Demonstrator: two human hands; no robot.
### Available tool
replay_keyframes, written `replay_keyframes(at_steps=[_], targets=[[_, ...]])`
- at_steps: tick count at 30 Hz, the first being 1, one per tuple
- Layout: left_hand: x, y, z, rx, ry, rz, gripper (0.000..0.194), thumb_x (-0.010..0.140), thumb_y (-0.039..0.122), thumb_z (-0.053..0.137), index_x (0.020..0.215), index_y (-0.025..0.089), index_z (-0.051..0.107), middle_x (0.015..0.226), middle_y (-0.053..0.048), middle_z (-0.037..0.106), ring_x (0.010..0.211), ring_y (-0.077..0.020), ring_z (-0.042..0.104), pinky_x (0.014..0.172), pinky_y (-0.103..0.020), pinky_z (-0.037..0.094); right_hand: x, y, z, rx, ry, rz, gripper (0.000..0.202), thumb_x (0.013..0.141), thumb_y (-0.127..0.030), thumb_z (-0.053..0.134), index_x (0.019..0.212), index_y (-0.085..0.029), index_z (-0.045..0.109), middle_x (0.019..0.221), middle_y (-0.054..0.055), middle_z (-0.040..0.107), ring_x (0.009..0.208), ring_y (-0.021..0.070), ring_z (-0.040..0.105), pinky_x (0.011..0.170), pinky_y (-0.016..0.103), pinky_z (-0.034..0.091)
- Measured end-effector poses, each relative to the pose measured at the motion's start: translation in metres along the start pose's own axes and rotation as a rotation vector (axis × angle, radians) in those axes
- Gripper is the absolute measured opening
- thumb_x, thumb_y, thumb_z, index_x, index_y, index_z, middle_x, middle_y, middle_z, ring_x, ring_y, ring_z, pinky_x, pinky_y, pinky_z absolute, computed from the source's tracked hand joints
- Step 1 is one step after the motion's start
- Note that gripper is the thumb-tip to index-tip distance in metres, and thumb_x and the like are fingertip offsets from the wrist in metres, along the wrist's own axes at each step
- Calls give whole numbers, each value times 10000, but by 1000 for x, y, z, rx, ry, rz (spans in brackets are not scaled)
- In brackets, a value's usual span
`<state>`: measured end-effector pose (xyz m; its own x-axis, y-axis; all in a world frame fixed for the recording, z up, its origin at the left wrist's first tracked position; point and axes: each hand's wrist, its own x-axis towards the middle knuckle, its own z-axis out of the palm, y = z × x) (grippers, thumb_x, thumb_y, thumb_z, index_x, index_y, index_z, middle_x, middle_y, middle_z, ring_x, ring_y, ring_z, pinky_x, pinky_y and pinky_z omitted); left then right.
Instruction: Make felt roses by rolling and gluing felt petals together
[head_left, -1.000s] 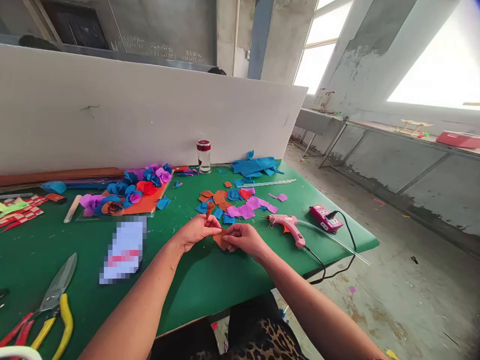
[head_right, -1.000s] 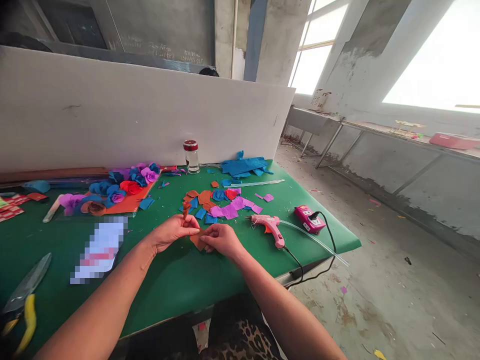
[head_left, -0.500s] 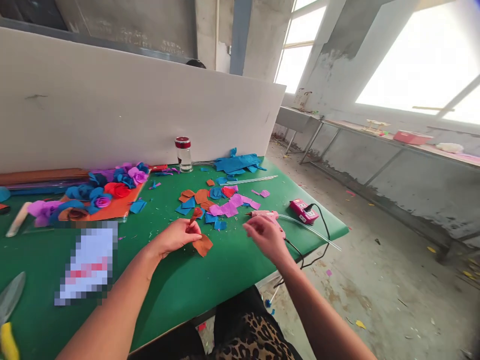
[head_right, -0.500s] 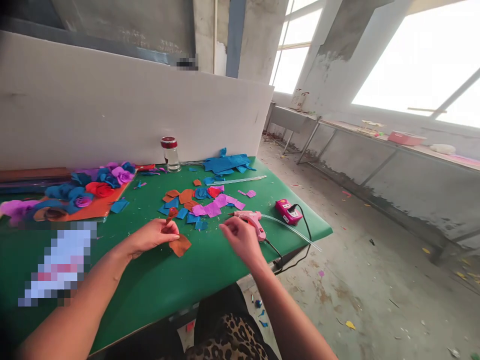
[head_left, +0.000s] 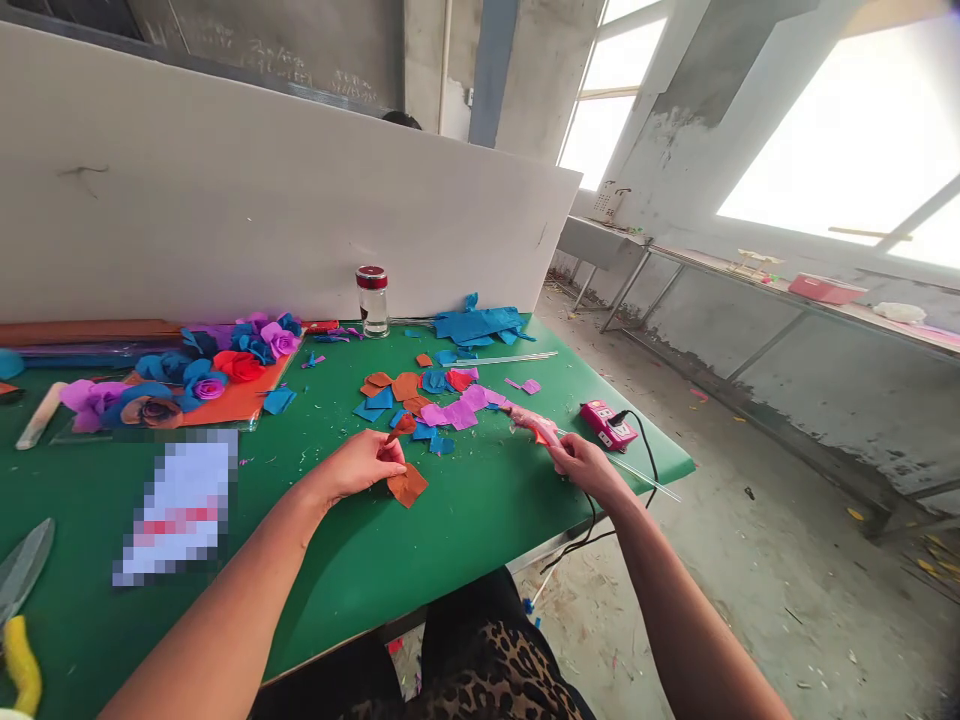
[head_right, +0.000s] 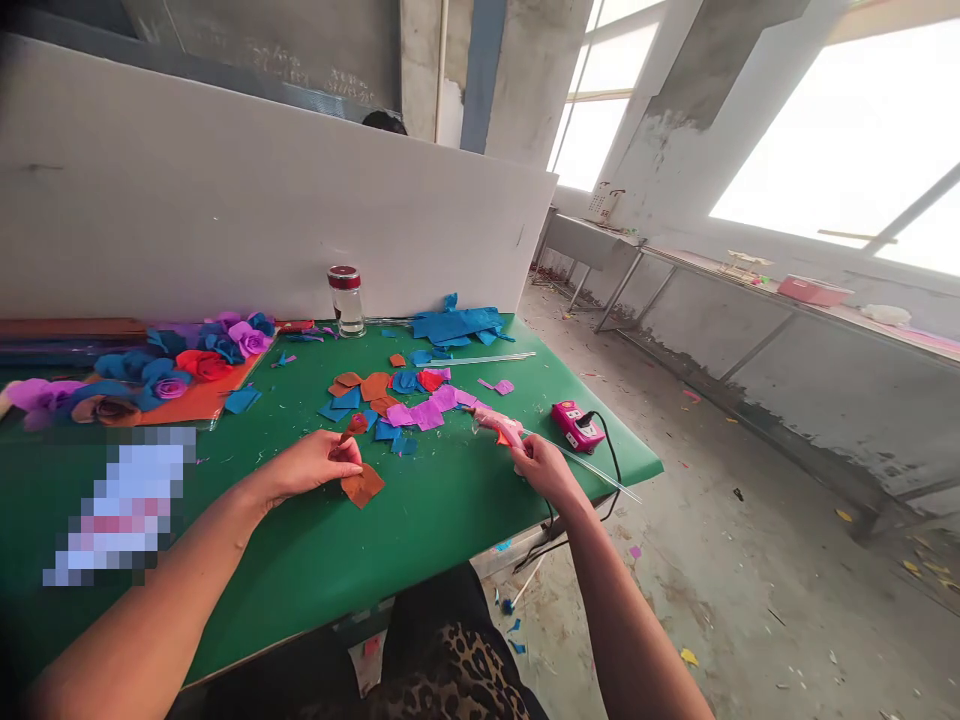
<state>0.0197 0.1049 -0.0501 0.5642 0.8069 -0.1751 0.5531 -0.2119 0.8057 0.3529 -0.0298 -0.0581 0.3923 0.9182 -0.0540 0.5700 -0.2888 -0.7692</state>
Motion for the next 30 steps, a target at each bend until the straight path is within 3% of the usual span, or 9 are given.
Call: replay_keyframes(at_steps=[2,5,9,12,16,23,30], targets=[[-2,4,-1,-2,-11,6,205,595,381,669,600,191,592,605,6,626,639,-173,569,601,-263,405,-11,-5,-1,364,-46,13,274,801,-451,613,740,-195,538,627,-23,566,558,118,492,541,245,401],[-5,8,-2,39,-45,1,209,592,380,680,587,185,605,560,12,605,596,-162,543,561,-257,372,-30,-15,2,852,-181,95,276,740,-392,716,897,-197,600,800,6,632,645,117,567,622,253,511],[-6,8,-2,28,-61,13,214,587,383,687,606,175,642,581,-1,630,599,-165,549,555,-257,371,-48,-29,21,1099,-490,199,382,758,-473,711,1001,-187,634,643,-29,546,464,80,457,440,211,468],[-6,4,-1,23,-62,37,208,585,377,683,616,173,653,612,-9,647,640,-175,570,589,-260,401,-57,-37,39,1006,-545,155,420,790,-538,683,968,-159,650,645,-7,569,443,77,452,424,219,442],[-6,1,1,31,-66,40,184,596,354,666,618,173,644,601,-3,632,625,-170,559,569,-254,394,-65,-46,53,791,-497,71,470,830,-587,621,1011,-154,651,648,3,601,450,74,444,456,222,394],[-8,4,3,83,-58,36,100,607,277,647,618,178,637,602,-4,635,630,-169,565,560,-253,384,-66,-57,58,399,-451,10,564,840,-709,476,921,-172,626,475,-46,468,419,107,403,428,230,278],[-7,2,6,142,-64,12,66,594,235,631,631,181,631,642,-12,654,654,-184,593,567,-262,388,-62,-72,56,319,-472,-47,530,861,-674,478,866,-162,615,462,-66,418,425,96,369,442,218,296]])
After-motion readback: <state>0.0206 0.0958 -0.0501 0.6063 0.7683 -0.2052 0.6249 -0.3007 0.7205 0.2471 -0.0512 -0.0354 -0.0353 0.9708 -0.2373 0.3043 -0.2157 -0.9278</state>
